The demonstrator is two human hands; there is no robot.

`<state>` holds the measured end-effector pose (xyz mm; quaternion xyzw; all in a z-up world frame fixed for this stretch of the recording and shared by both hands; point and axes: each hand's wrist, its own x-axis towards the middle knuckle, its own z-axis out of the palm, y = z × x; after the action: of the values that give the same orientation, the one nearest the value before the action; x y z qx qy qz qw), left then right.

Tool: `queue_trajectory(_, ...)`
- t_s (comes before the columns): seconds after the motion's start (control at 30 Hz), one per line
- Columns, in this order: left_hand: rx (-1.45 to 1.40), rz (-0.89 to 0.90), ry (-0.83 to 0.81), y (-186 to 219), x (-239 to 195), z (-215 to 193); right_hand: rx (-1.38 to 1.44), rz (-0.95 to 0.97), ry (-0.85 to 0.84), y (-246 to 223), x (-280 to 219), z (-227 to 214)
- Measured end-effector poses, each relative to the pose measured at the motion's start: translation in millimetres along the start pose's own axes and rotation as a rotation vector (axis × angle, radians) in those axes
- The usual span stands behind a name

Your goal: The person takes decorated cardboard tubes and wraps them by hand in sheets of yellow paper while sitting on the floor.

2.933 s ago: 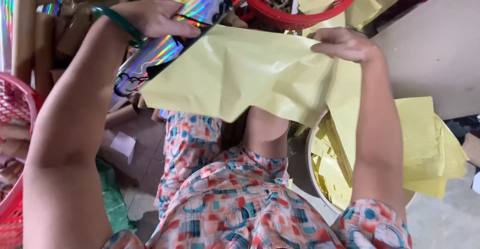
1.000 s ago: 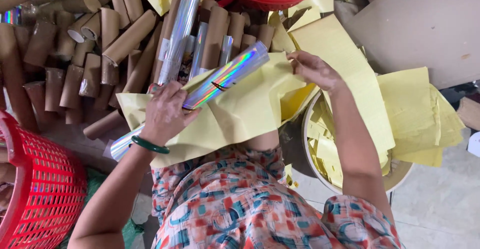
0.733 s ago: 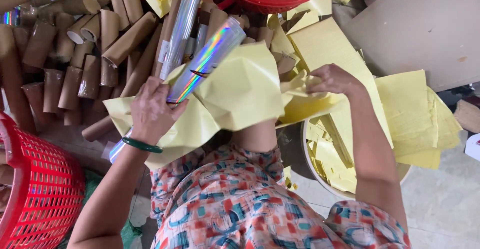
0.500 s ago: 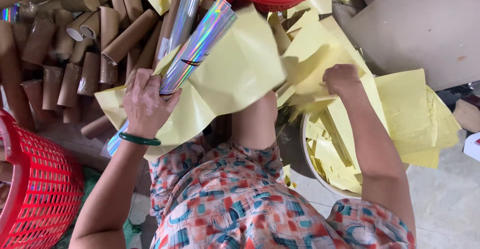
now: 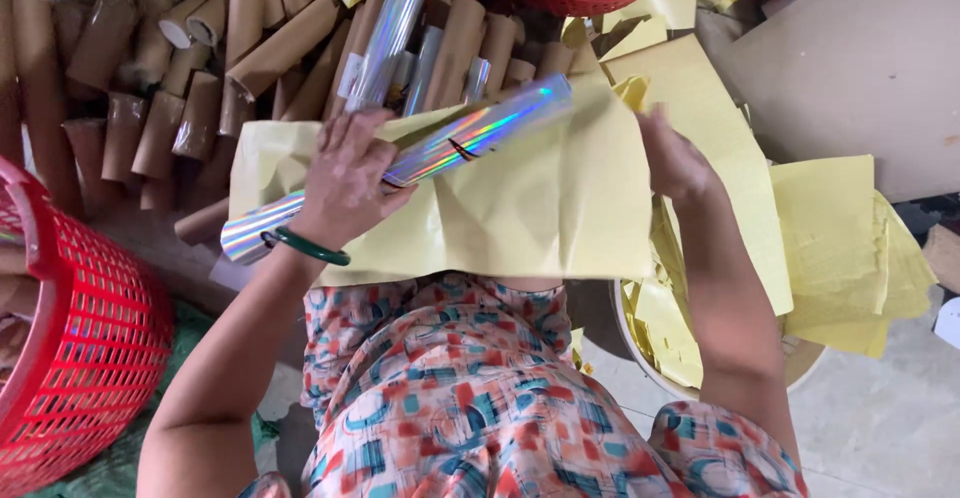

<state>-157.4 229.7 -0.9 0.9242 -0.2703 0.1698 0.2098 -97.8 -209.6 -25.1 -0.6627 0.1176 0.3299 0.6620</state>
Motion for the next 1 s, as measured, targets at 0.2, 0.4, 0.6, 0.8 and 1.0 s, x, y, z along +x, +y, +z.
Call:
queue_trajectory(0.2, 0.253, 0.129, 0.082, 21.8, -4.5, 8.0, -0.094, -0.391, -0.287, 45.1, -29.9, 10.2)
queue_trajectory(0.4, 0.132, 0.092, -0.163, 17.2, -42.5, 59.6, -0.356, -0.183, 0.158, 41.5, -48.4, 18.1)
queue_trajectory(0.6, 0.167, 0.090, -0.076, 57.3, -43.5, 93.1, -0.399, -0.177, 0.268, 38.9, -54.3, -15.9)
queue_trajectory(0.8, 0.163, 0.107, 0.056, 91.9, -56.0, 62.8, -0.355, -0.254, 0.188, 42.5, -47.9, -29.5)
queue_trajectory(1.0, 0.287, 0.149, -0.021, 100.8, -62.1, 56.2, -0.425, -0.202, 0.225, 44.9, -50.4, -38.7)
